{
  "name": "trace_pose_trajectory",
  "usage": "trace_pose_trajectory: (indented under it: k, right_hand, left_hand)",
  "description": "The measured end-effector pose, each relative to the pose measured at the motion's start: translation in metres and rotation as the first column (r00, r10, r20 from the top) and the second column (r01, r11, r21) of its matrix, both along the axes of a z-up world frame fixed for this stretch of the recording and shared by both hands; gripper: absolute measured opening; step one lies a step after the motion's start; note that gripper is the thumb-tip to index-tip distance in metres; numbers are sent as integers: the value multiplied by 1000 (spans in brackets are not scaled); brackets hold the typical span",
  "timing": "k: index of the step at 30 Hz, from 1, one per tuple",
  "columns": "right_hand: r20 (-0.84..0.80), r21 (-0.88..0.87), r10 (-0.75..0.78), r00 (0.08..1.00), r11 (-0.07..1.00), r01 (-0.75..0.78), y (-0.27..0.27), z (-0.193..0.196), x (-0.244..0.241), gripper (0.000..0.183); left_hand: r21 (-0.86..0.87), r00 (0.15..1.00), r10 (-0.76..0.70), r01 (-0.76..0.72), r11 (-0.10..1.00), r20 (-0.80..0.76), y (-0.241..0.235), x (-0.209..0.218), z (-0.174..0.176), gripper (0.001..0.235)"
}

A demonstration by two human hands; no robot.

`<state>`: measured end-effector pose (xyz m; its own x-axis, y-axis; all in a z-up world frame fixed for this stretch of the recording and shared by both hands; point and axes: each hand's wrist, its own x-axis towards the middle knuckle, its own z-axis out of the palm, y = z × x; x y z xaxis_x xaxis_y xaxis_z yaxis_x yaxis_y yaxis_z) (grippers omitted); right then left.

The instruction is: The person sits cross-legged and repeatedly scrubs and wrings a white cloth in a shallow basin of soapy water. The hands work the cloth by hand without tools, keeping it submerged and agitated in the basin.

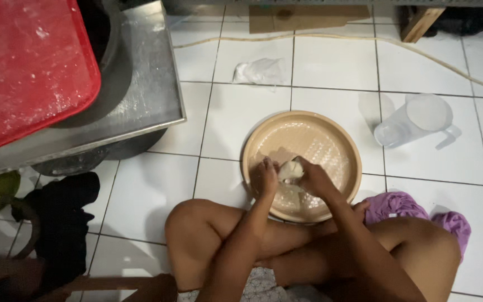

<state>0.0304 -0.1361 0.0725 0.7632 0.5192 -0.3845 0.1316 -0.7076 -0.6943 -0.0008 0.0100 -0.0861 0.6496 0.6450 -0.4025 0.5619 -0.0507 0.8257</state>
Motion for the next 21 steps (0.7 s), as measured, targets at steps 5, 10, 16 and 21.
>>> trace_pose_trajectory:
  k: [5,10,16,21]
  right_hand:
    - [49,-69,108,993,992,-105,6,-6,-4,61]
    - [-51,95,53,997,994,-48,7,-1,-3,77]
    - [-477,359,-347,808,762,539,3,-87,-1,43]
    - [-25,-119,-392,920,915,386,19,-146,3,45]
  left_hand:
    - [221,960,-198,240,945,-197,-14,26,44,47]
    - [137,966,-135,168,976,-221,-28,29,17,57]
    - [868,951,-199,-116,482,238,-27,-8,52,29]
    - [787,976,-219,131,603,6,-23,-13,17,44]
